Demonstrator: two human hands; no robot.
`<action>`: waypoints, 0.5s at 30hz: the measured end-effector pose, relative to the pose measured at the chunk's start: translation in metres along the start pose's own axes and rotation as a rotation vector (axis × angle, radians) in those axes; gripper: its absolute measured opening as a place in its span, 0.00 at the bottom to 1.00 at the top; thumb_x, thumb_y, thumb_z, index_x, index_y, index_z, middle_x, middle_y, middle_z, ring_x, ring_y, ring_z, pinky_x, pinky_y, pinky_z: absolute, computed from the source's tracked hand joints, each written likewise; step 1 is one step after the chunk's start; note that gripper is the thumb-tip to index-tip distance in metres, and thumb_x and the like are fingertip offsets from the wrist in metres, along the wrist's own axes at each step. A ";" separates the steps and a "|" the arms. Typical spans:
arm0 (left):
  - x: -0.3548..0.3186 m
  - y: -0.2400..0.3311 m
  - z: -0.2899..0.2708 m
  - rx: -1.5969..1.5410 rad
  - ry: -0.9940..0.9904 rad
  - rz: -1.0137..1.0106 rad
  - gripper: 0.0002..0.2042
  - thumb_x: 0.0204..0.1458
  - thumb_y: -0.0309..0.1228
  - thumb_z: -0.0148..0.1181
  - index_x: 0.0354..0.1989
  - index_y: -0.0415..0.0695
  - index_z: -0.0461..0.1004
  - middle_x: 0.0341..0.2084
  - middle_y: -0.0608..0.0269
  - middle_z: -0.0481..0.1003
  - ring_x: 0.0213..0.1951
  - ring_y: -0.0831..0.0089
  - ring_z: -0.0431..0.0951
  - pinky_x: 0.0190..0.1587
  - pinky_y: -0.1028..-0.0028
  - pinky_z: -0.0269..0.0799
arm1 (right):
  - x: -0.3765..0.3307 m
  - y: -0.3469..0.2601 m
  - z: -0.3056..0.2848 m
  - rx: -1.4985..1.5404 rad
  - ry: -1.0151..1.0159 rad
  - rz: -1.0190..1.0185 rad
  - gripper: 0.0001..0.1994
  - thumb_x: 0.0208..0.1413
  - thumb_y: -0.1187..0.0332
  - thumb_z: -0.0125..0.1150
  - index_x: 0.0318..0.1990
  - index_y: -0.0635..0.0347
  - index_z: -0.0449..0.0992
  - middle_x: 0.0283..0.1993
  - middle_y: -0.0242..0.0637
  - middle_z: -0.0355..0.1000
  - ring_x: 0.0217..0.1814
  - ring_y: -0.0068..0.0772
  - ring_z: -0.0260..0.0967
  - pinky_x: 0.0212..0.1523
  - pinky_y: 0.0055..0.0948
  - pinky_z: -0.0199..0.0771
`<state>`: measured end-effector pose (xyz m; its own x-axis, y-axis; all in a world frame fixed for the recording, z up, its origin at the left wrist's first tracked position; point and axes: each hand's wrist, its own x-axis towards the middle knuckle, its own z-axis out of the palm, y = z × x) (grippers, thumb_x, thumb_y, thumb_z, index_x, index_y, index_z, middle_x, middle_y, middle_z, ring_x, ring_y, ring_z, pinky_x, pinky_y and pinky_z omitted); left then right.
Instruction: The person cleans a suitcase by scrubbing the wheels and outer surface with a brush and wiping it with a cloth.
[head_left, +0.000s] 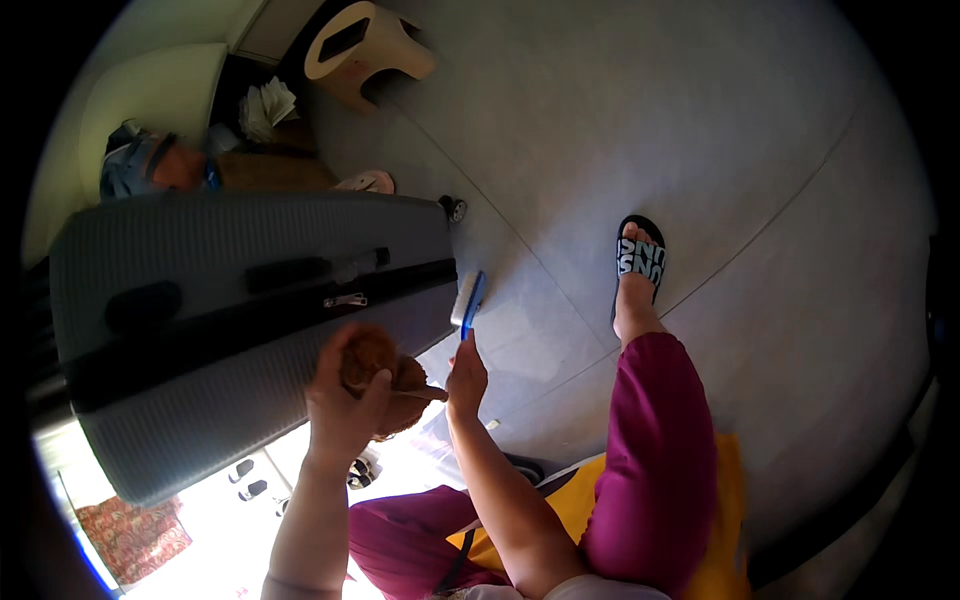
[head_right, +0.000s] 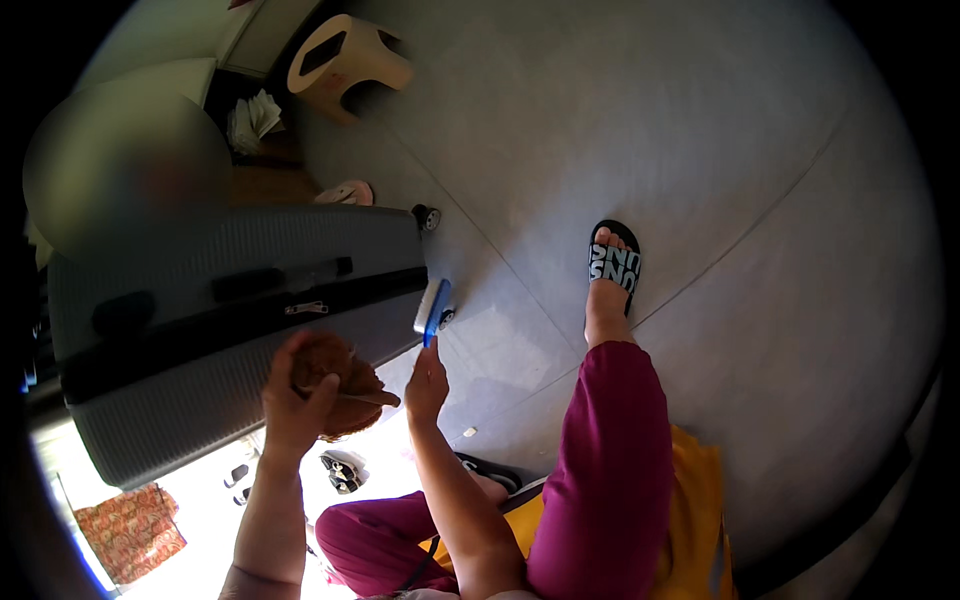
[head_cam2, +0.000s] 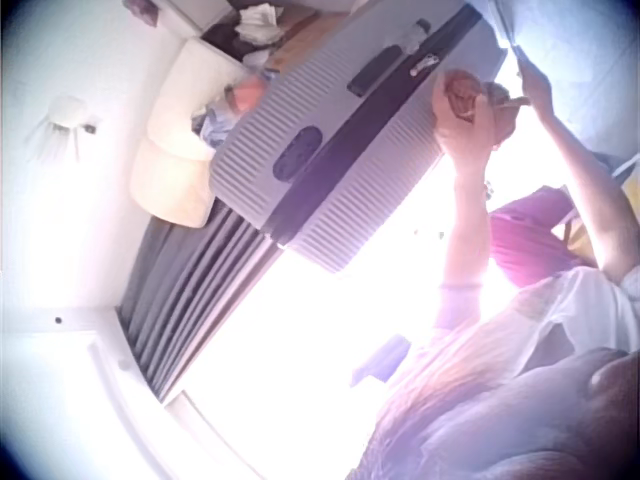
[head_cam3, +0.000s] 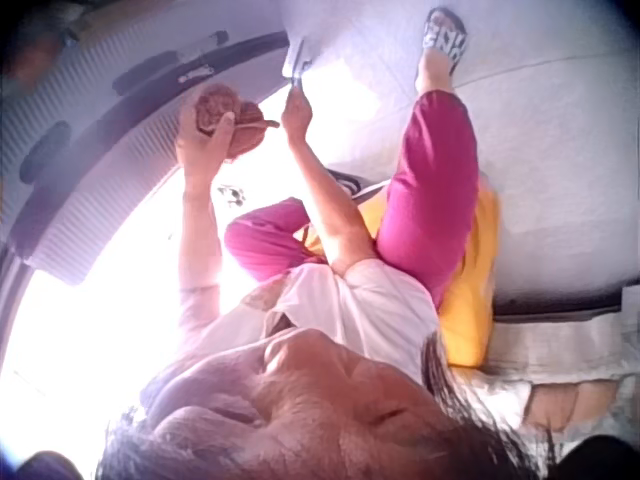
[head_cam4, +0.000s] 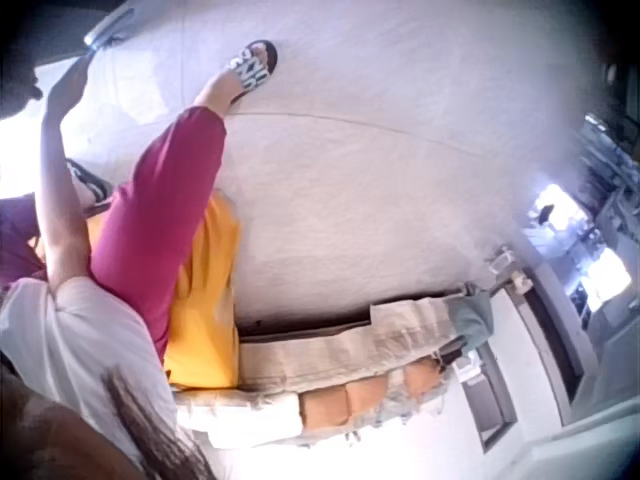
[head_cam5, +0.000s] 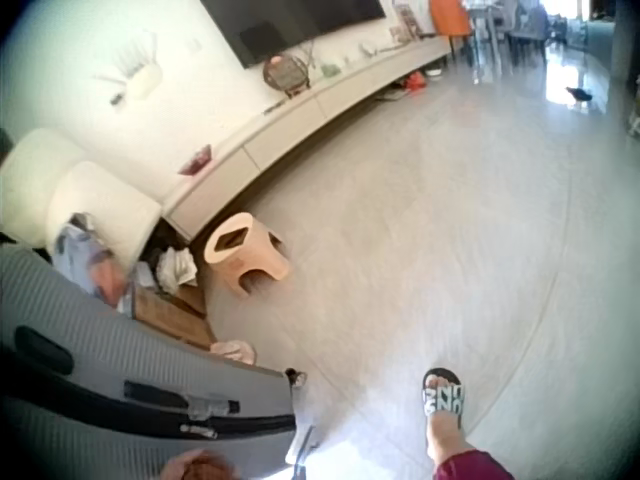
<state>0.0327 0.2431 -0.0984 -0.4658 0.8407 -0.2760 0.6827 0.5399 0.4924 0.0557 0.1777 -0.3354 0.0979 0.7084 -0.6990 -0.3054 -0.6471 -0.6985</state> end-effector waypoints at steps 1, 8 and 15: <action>-0.007 0.000 0.002 0.076 -0.041 0.008 0.24 0.46 0.24 0.59 0.56 0.41 0.66 0.42 0.51 0.75 0.47 0.64 0.76 0.50 0.69 0.71 | 0.003 -0.026 -0.002 -0.038 -0.057 0.037 0.20 0.63 0.65 0.49 0.62 0.55 0.66 0.30 0.36 0.70 0.32 0.27 0.65 0.37 0.26 0.65; -0.057 -0.023 -0.007 -0.361 -0.044 -0.143 0.11 0.58 0.28 0.52 0.47 0.40 0.73 0.38 0.56 0.77 0.42 0.70 0.77 0.46 0.72 0.72 | -0.067 -0.160 -0.012 0.129 -0.191 -0.489 0.23 0.57 0.74 0.55 0.62 0.51 0.66 0.35 0.35 0.71 0.35 0.26 0.67 0.40 0.24 0.67; -0.067 0.064 -0.029 -0.567 -0.023 -0.228 0.13 0.58 0.38 0.56 0.37 0.39 0.77 0.25 0.67 0.74 0.27 0.83 0.71 0.27 0.83 0.66 | -0.122 -0.209 -0.038 0.049 -0.368 -0.783 0.18 0.53 0.75 0.56 0.53 0.56 0.74 0.48 0.39 0.66 0.51 0.37 0.63 0.51 0.32 0.63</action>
<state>0.0916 0.2203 -0.0245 -0.5484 0.7107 -0.4407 0.1587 0.6058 0.7796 0.1432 0.2158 -0.1104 -0.0135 0.9967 0.0805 -0.3193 0.0720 -0.9449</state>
